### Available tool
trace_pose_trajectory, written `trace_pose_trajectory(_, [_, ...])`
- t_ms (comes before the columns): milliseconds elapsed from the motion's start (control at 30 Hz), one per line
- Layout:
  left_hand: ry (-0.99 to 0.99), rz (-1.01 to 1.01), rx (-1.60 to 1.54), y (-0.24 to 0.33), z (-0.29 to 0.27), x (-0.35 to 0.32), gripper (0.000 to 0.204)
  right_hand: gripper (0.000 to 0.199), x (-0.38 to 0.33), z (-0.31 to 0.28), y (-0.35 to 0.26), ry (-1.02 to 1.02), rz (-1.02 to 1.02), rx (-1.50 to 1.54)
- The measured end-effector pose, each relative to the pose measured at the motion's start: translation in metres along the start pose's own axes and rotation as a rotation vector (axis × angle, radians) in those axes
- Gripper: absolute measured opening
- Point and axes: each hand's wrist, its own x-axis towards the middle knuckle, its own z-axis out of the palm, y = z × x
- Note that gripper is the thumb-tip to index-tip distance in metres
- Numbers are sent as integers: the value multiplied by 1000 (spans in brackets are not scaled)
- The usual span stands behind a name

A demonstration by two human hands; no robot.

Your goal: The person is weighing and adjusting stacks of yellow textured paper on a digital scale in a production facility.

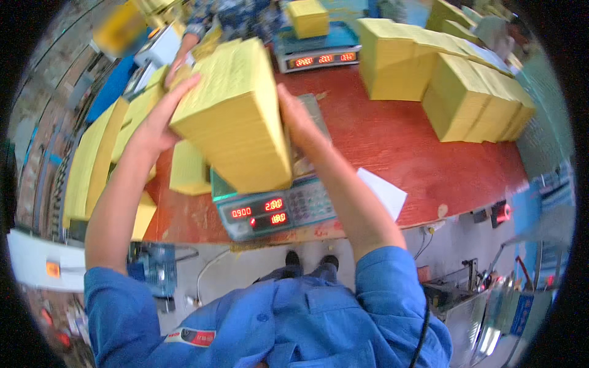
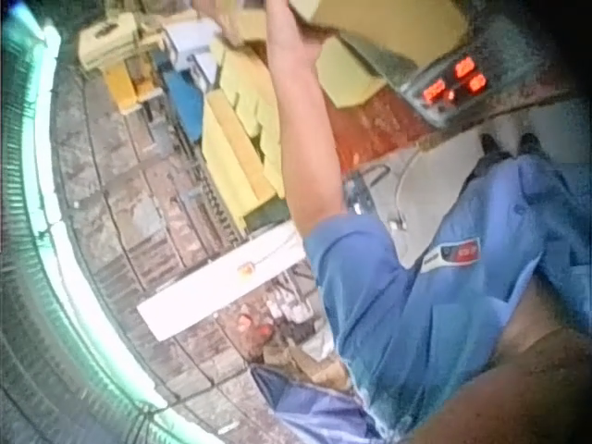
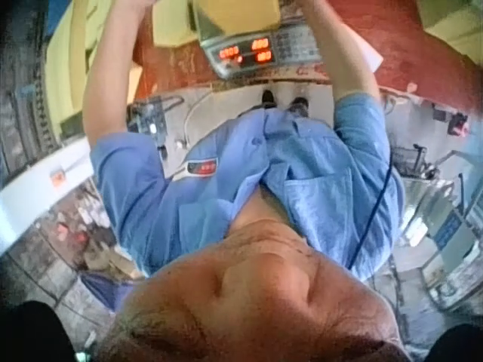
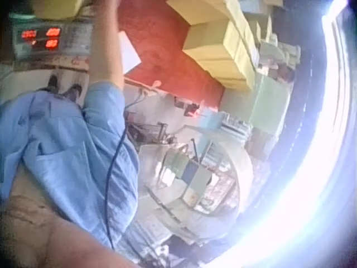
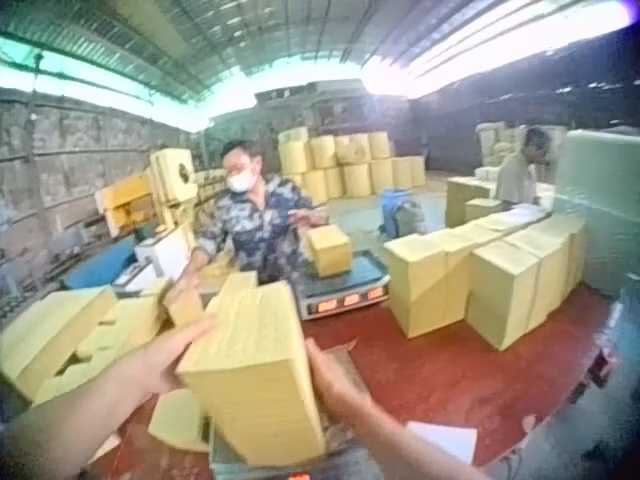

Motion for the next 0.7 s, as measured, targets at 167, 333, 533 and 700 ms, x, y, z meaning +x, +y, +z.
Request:
trace_pose_trajectory(167, [-240,-191,-66,3,-1,-1,53,59,-62,-5,-14,111,-133,-306])
trace_pose_trajectory(333, [-466,-262,61,6,19,-13,59,41,-164,-11,-14,403,-222,-306])
trace_pose_trajectory(533, [-581,-362,118,12,14,0,60,36,-255,4,8,468,228,101])
trace_pose_trajectory(700, [-515,-269,15,7,15,9,56,39,-230,23,38,177,224,592])
